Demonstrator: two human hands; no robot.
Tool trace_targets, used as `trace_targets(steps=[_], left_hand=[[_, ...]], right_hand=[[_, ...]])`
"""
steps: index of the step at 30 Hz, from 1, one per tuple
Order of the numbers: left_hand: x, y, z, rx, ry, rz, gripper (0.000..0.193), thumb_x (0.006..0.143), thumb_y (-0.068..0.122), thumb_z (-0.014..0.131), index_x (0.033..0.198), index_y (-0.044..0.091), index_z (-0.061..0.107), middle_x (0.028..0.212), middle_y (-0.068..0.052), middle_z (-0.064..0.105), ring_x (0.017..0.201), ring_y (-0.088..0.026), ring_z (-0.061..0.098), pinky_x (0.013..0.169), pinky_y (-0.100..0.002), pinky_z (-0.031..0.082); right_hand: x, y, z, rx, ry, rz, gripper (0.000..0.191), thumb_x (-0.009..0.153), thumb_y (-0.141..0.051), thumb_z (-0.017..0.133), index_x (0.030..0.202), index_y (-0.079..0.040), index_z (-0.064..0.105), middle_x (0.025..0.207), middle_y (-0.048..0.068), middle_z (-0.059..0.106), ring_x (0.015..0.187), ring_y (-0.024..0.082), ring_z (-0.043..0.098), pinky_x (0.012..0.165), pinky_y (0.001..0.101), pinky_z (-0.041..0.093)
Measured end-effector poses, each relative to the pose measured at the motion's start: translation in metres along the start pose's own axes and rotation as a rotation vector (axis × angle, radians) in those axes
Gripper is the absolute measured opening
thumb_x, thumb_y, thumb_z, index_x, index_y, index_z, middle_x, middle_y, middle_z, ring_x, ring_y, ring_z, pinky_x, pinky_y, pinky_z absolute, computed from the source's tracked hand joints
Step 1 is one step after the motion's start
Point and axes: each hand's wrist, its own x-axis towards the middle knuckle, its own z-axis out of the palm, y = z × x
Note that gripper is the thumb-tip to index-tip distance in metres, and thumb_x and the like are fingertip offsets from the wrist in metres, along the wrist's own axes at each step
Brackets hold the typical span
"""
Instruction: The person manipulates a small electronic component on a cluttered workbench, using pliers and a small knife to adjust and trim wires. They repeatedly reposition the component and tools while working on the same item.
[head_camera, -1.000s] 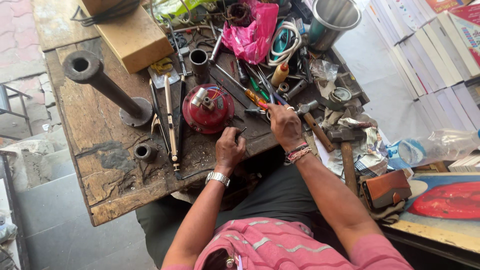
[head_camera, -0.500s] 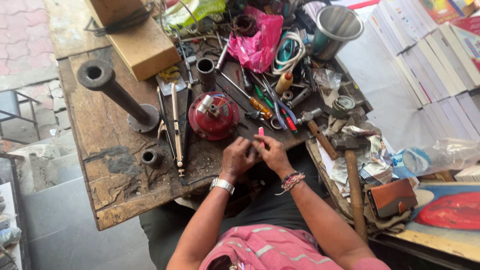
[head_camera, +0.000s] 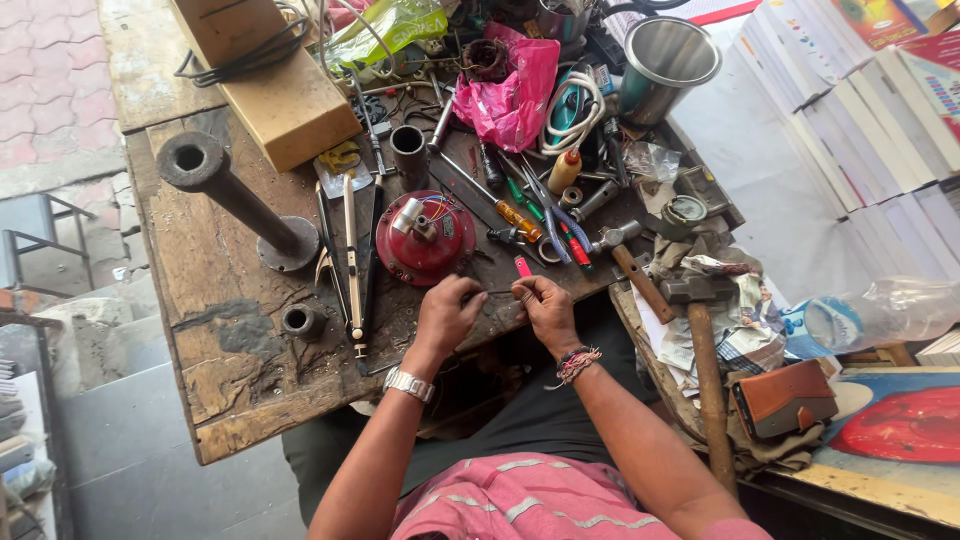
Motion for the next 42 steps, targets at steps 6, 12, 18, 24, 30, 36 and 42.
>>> trace_targets(steps=[6, 12, 18, 24, 30, 36, 42], left_hand=[[0.036, 0.012, -0.002, 0.282, -0.096, 0.102, 0.012, 0.087, 0.021, 0.071, 0.090, 0.009, 0.074, 0.090, -0.014, 0.063, 0.088, -0.036, 0.065, 0.075, -0.048, 0.052], [0.057, 0.003, 0.013, 0.470, -0.322, 0.204, 0.011, 0.086, 0.014, 0.064, 0.082, 0.008, 0.072, 0.092, -0.016, 0.067, 0.088, -0.038, 0.068, 0.074, -0.049, 0.055], [0.067, -0.007, 0.036, 0.518, -0.266, 0.203, 0.013, 0.082, 0.010, 0.061, 0.076, 0.007, 0.072, 0.086, -0.019, 0.072, 0.082, -0.040, 0.071, 0.070, -0.049, 0.058], [0.078, -0.006, 0.043, 0.526, -0.283, 0.068, 0.014, 0.080, 0.010, 0.062, 0.078, 0.006, 0.075, 0.085, -0.020, 0.073, 0.081, -0.040, 0.072, 0.070, -0.049, 0.058], [0.082, -0.007, 0.048, 0.542, -0.304, 0.015, 0.013, 0.079, 0.010, 0.064, 0.080, 0.007, 0.077, 0.088, -0.020, 0.074, 0.083, -0.039, 0.072, 0.072, -0.048, 0.059], [0.083, -0.005, 0.048, 0.569, -0.326, -0.008, 0.013, 0.080, 0.010, 0.065, 0.082, 0.005, 0.077, 0.088, -0.020, 0.074, 0.084, -0.039, 0.073, 0.073, -0.047, 0.059], [0.085, -0.003, 0.049, 0.575, -0.346, -0.043, 0.015, 0.083, 0.011, 0.064, 0.083, 0.004, 0.077, 0.088, -0.021, 0.074, 0.083, -0.038, 0.074, 0.072, -0.046, 0.060]], right_hand=[[-0.001, -0.004, -0.003, 0.024, -0.010, -0.007, 0.022, 0.100, -0.018, 0.067, 0.117, -0.005, 0.071, 0.091, 0.002, 0.072, 0.073, 0.006, 0.067, 0.059, 0.0239, 0.062], [0.004, -0.011, -0.030, -0.145, 0.016, 0.036, 0.046, 0.099, -0.019, 0.057, 0.143, -0.022, 0.047, 0.098, 0.002, 0.074, 0.074, 0.007, 0.068, 0.058, 0.0233, 0.061], [0.005, -0.008, -0.050, -0.611, -0.050, -0.258, 0.020, 0.098, -0.014, 0.067, 0.115, -0.008, 0.074, 0.097, 0.009, 0.074, 0.082, 0.020, 0.071, 0.069, 0.0337, 0.056], [0.012, -0.002, -0.046, -0.836, -0.100, -0.481, 0.021, 0.093, -0.013, 0.073, 0.112, -0.007, 0.074, 0.093, 0.011, 0.073, 0.088, 0.030, 0.069, 0.081, 0.0411, 0.054], [0.012, -0.004, -0.041, -0.833, -0.160, -0.503, 0.027, 0.089, -0.007, 0.073, 0.116, -0.007, 0.074, 0.096, 0.012, 0.074, 0.088, 0.029, 0.070, 0.081, 0.0394, 0.055], [0.015, -0.010, -0.033, -0.899, -0.147, -0.553, 0.023, 0.090, -0.010, 0.074, 0.112, -0.006, 0.074, 0.099, 0.012, 0.075, 0.090, 0.030, 0.070, 0.082, 0.0390, 0.055], [0.016, -0.014, -0.027, -0.977, -0.164, -0.550, 0.021, 0.090, -0.010, 0.073, 0.110, -0.007, 0.075, 0.100, 0.011, 0.076, 0.089, 0.029, 0.071, 0.081, 0.0385, 0.056]])
